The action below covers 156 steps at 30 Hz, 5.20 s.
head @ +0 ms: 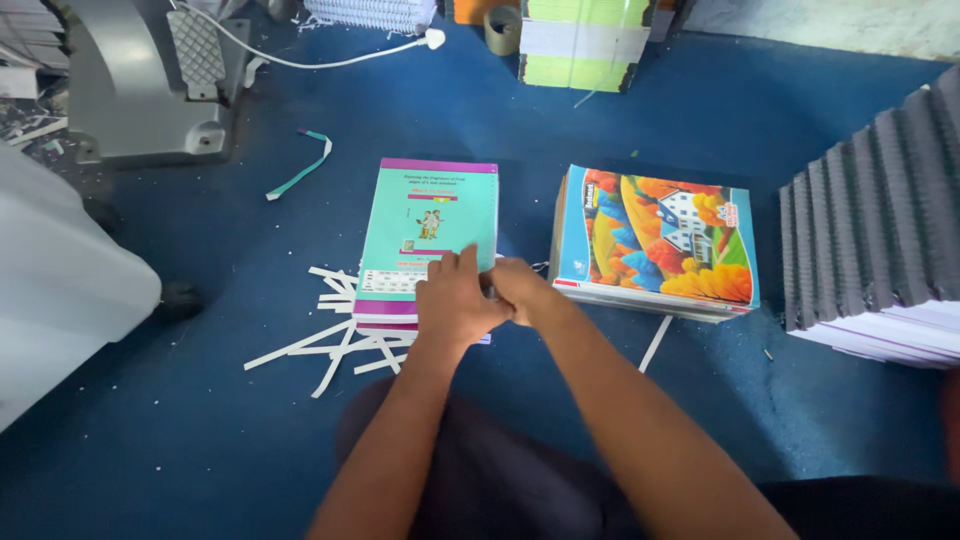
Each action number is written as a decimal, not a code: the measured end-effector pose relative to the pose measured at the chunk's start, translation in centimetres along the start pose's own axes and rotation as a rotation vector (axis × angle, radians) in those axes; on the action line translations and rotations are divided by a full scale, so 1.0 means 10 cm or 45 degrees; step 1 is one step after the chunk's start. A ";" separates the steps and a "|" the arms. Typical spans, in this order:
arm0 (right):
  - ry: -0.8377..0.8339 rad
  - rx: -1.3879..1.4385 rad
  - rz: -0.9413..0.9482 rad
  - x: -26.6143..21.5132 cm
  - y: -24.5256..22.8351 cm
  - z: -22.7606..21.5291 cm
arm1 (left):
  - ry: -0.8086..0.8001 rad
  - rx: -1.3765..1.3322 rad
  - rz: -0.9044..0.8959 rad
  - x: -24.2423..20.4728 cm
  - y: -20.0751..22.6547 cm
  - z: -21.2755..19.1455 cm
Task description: The person sits on the floor and inserts a plastic spiral binding into the holes of a notebook. They then flip the notebook over and continue inserting the binding on the other side. Finally, they place the finished notebook on a stack of completed notebooks.
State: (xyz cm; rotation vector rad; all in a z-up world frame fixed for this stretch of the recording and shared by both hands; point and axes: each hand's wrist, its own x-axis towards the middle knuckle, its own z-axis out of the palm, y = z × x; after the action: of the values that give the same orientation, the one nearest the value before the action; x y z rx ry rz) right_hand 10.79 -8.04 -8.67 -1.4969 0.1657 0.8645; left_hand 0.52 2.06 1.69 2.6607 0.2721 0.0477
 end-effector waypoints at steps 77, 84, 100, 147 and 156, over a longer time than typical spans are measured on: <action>0.356 -2.306 -1.084 -2.60 -0.25 -1.86 | -0.672 -1.939 -0.527 0.00 0.15 0.41; 0.857 -1.240 -0.683 -2.27 -0.32 -2.26 | -0.617 -1.986 -0.544 0.04 0.23 0.34; 0.506 -0.009 -0.433 -2.44 -0.98 -2.54 | -0.596 -1.654 -0.283 0.45 1.08 -0.17; 0.538 -0.111 -1.177 -1.97 -0.56 -2.81 | 0.205 -1.569 0.353 0.53 1.41 0.50; 0.454 0.020 -1.200 -1.98 -0.64 -2.80 | 0.195 -1.515 0.328 0.57 1.35 0.38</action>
State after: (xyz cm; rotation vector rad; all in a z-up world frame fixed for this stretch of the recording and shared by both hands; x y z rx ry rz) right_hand 12.05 -40.23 4.70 -1.4736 -0.2643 -0.1584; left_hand 8.86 -10.34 4.31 1.4870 -0.0645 0.3687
